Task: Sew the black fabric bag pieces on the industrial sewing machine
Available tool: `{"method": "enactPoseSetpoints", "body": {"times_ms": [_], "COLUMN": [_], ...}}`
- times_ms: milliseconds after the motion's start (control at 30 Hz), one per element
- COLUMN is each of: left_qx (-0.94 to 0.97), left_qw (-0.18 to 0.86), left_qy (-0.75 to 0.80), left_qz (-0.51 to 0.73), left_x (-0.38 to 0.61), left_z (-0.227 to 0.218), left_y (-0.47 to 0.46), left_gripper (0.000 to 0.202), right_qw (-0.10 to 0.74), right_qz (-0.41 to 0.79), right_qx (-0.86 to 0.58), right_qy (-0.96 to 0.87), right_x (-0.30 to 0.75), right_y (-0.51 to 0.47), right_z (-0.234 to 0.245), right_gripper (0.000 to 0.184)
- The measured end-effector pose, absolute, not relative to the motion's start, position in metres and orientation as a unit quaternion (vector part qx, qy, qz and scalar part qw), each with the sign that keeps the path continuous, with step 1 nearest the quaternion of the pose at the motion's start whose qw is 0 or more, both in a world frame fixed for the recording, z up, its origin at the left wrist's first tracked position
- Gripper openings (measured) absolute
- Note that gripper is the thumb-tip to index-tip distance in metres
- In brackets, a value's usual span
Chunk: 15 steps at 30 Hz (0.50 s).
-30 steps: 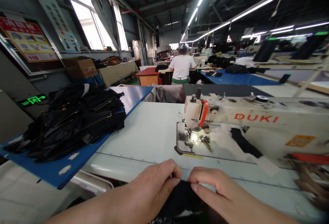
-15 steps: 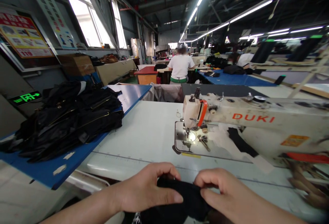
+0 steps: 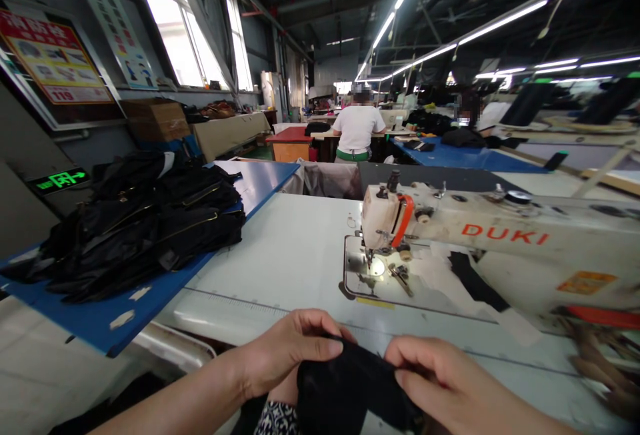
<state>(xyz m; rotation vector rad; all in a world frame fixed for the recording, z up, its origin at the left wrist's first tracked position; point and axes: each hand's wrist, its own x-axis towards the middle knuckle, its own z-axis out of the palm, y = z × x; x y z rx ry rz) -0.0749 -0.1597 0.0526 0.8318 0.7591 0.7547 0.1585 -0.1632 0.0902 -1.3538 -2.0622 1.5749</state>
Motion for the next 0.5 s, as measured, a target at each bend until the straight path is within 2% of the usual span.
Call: {"method": "enactPoseSetpoints", "body": {"times_ms": [133, 233, 300, 400, 500], "left_qx": [0.405, 0.497, 0.565, 0.711, 0.853], "left_qw": [0.736, 0.647, 0.591, 0.492, 0.296], "left_qy": [0.395, 0.428, 0.444, 0.446, 0.422], "left_qz": [0.371, 0.389, 0.367, 0.231, 0.082], "left_x": [-0.072, -0.080, -0.094, -0.123, -0.138], "left_z": [0.041, 0.045, 0.064, 0.117, 0.163], "left_y": [-0.163, -0.158, -0.149, -0.123, -0.085], "left_gripper": [0.025, 0.024, 0.022, 0.015, 0.012], "right_qw": [0.126, 0.184, 0.232, 0.316, 0.416], "right_qz": [0.543, 0.575, 0.631, 0.751, 0.796], "right_qx": [-0.460, -0.463, -0.452, -0.377, -0.322], "right_qy": [-0.691, -0.649, -0.586, -0.441, -0.299], "right_x": [0.157, 0.143, 0.120, 0.067, 0.016], "right_y": [-0.164, -0.171, -0.179, -0.184, -0.170], "right_z": [0.087, 0.079, 0.073, 0.064, 0.053], "right_gripper": [0.016, 0.019, 0.020, 0.022, 0.017]}}
